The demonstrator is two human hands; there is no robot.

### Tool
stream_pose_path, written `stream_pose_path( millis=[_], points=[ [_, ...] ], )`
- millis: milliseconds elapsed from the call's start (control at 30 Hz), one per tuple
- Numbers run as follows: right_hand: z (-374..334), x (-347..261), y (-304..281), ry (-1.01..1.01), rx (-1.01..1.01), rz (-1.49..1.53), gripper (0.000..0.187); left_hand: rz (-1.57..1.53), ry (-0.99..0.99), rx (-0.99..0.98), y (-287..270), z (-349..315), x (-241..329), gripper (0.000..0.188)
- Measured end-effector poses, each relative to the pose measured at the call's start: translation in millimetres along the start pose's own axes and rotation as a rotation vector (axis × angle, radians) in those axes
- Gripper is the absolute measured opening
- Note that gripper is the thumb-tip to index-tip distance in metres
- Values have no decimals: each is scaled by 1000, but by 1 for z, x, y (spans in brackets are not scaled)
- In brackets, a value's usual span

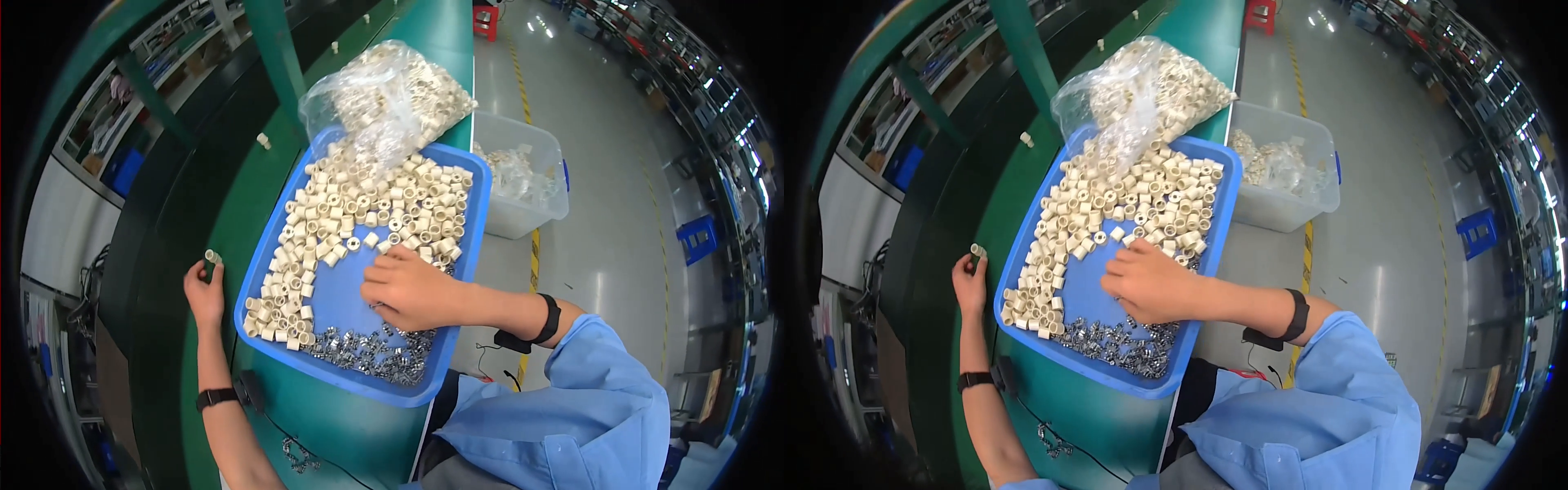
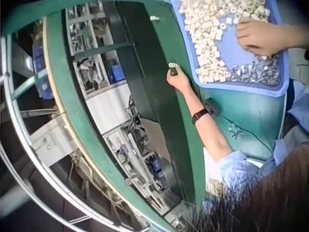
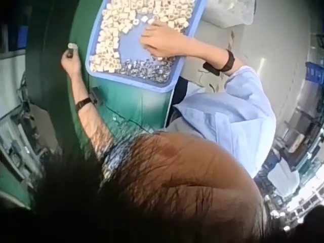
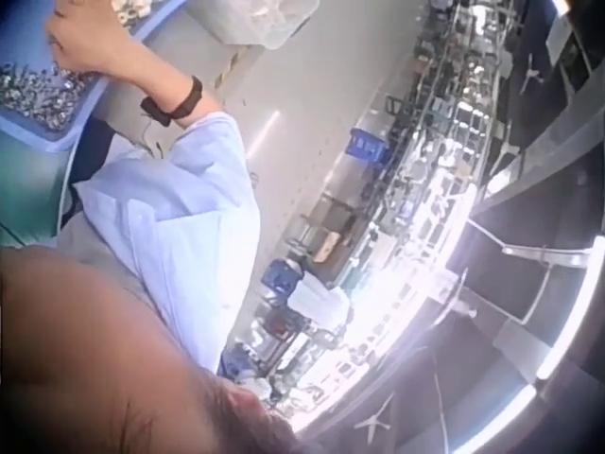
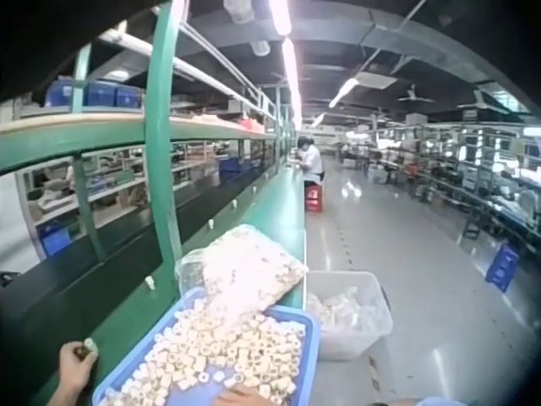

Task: The person assembles components by hand, picking up a white plastic sleeve and a metal insert from a blue tray. They press the metal insert into the sleeve, then place the assembled part onto a white tray, repeating the process for each set.

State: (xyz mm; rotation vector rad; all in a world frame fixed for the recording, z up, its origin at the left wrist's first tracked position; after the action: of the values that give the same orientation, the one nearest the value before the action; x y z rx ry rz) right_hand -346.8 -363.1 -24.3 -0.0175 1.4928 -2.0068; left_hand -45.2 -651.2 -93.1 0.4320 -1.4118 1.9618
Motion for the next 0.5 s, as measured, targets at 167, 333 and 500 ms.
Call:
stream_pose_path(
  millis=[167,333,500],
  points=[
    [-15,-6,-16,-7,62,89,11,-364,-159,8,-76,-59,80,46],
    [-9,-33,-6,-45,66,385,15,-462,-226,25,-191,-199,199,38],
    [-23,-61,-26,30,92,535,24,-244,-48,-79,-269,-314,253,28]
  ],
)
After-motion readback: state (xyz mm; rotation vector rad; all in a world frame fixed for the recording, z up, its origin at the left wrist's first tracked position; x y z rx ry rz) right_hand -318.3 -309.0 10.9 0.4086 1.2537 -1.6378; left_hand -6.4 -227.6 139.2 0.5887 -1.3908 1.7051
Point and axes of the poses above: each hand's wrist, its own z-axis towards the middle knuckle, its own y-axis out of the palm, x = y × z, the point moved 10 cm from there along z, towards the middle knuckle, and after that the axes turned 2 degrees about -z, right-handed, at the moved point
